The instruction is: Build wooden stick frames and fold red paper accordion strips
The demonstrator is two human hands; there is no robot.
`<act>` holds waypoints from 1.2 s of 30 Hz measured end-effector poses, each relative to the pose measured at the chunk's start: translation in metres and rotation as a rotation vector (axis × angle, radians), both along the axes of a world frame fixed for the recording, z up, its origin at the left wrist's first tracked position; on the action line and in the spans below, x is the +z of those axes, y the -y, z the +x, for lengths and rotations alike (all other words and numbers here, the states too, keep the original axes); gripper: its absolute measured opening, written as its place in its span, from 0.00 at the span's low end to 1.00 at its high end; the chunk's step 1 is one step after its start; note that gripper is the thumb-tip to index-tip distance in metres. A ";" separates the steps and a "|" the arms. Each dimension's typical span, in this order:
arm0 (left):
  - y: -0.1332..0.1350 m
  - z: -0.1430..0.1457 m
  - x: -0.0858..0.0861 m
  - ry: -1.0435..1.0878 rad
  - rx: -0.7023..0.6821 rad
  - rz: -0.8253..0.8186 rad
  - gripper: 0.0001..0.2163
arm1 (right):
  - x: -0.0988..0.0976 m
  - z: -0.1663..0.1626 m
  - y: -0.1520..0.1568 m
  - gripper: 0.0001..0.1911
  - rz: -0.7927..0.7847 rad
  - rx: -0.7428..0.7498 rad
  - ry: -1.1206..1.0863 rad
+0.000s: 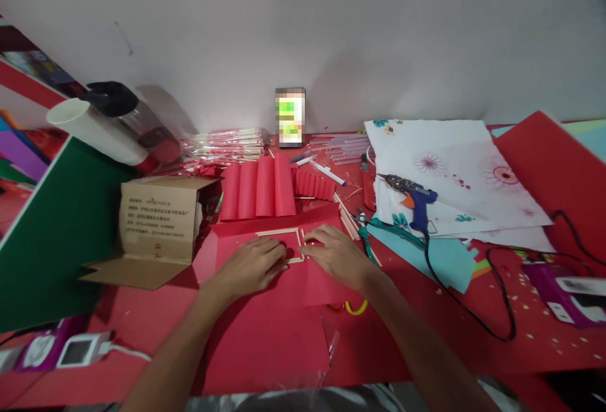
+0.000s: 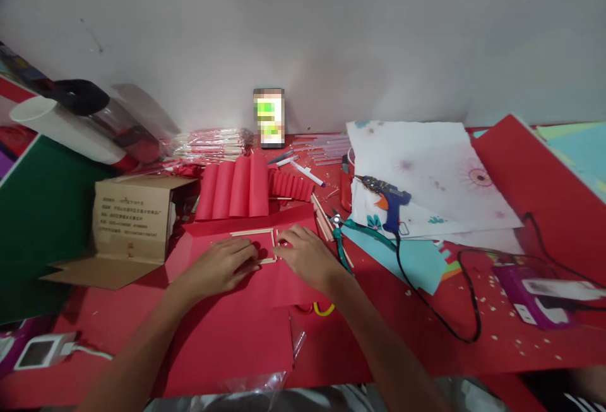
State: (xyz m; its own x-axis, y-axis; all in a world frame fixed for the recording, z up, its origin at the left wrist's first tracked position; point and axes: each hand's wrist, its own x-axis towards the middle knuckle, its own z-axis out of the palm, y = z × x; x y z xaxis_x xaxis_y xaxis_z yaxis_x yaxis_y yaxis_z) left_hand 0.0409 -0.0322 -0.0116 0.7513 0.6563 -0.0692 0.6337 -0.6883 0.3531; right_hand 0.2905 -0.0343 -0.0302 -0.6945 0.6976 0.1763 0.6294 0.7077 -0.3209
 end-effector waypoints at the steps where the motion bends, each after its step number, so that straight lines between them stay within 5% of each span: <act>1: 0.000 0.000 0.000 0.004 0.000 0.003 0.06 | -0.001 -0.001 0.000 0.12 -0.003 -0.004 -0.003; 27: 0.001 0.002 -0.001 0.010 0.045 -0.034 0.06 | -0.009 -0.005 -0.003 0.13 -0.005 -0.011 -0.112; 31: 0.001 0.001 0.000 0.030 0.047 -0.043 0.08 | 0.002 0.006 -0.007 0.11 -0.029 -0.123 -0.186; 36: 0.001 0.001 0.001 0.030 0.065 -0.051 0.11 | 0.018 0.043 -0.016 0.11 0.029 -0.495 -0.185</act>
State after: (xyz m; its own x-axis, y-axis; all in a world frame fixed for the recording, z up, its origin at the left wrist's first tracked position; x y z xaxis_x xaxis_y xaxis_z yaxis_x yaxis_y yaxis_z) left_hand 0.0421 -0.0329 -0.0103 0.7098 0.6996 -0.0821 0.6648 -0.6269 0.4062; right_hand 0.3335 -0.0186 -0.0124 -0.2391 0.9271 0.2887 0.8252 0.3507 -0.4428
